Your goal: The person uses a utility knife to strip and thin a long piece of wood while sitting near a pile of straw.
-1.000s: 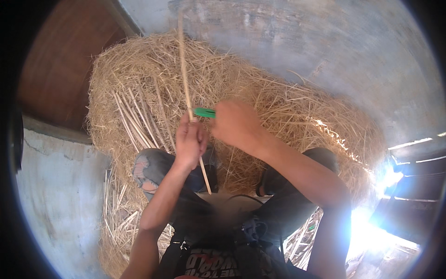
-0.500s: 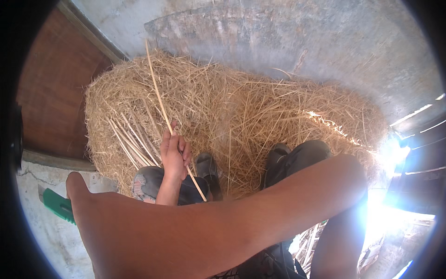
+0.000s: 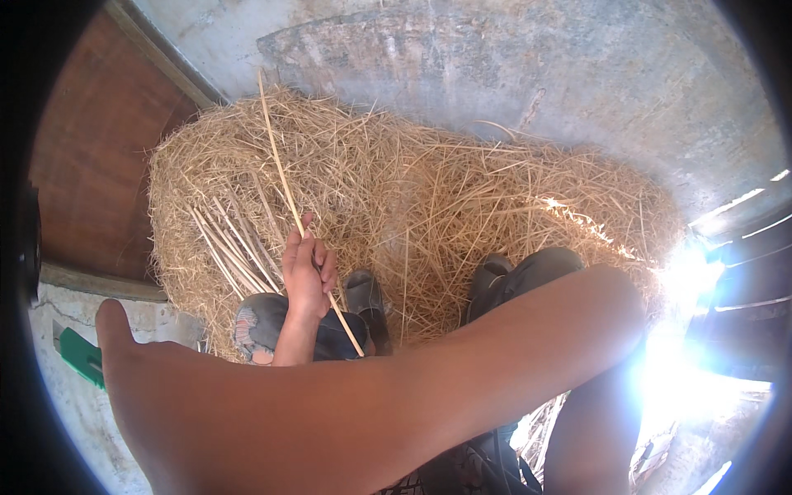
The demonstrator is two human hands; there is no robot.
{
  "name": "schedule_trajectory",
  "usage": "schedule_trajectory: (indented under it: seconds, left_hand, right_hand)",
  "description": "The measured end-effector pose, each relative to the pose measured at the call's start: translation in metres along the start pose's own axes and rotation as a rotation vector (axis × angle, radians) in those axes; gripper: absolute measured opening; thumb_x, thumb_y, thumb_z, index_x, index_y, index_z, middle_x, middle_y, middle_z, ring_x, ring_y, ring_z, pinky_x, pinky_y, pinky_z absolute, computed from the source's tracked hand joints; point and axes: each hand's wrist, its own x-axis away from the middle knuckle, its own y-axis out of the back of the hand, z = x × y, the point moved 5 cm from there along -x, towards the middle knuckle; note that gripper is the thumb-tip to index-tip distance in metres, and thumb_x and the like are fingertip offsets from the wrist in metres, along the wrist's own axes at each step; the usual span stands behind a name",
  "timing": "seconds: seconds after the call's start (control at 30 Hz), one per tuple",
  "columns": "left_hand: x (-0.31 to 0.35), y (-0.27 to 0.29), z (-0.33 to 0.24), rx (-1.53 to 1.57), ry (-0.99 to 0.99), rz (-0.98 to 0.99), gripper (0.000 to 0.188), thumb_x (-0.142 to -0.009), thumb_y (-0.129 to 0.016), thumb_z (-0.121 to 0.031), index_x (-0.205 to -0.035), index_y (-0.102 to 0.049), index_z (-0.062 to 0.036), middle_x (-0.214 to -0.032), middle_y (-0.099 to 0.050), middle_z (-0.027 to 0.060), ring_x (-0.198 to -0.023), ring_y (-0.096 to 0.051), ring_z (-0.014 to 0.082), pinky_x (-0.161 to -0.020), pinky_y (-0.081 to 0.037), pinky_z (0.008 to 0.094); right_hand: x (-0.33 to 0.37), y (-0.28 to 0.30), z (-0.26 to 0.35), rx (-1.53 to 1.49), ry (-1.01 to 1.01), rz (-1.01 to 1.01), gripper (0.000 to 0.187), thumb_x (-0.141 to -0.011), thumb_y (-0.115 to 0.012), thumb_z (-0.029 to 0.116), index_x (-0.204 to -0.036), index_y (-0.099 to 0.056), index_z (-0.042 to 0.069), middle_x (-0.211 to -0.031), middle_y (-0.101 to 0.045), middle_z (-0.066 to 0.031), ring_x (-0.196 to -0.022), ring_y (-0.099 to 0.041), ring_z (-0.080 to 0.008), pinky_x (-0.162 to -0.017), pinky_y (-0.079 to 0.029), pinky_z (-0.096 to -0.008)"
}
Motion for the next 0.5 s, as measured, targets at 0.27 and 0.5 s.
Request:
schedule_trajectory:
  seconds: [0.27, 0.5]
  left_hand:
    - [-0.008, 0.008, 0.011, 0.075, -0.011, -0.054, 0.039, -0.109, -0.039, -0.014, -0.147, -0.041, -0.0063, -0.075, -0.042, -0.0008, -0.050, -0.037, 0.0072, -0.036, -0.026, 0.0217]
    - [-0.002, 0.002, 0.002, -0.034, -0.010, 0.093, 0.032, -0.110, -0.039, -0.020, -0.138, -0.044, -0.0046, -0.061, -0.039, -0.0032, -0.041, -0.037, 0.0090, -0.034, -0.030, 0.0243]
  right_hand:
    - [-0.017, 0.036, -0.041, 0.342, -0.049, -0.330, 0.069, -0.082, -0.072, 0.007, -0.133, -0.030, -0.013, -0.101, -0.064, -0.0269, -0.089, -0.070, -0.0351, -0.077, -0.057, -0.0454]
    - [0.021, 0.135, -0.154, 0.793, -0.232, -0.788, 0.018, -0.087, -0.068, 0.015, -0.096, -0.063, 0.001, -0.070, -0.067, -0.0200, -0.067, -0.068, -0.0404, -0.063, -0.055, -0.0486]
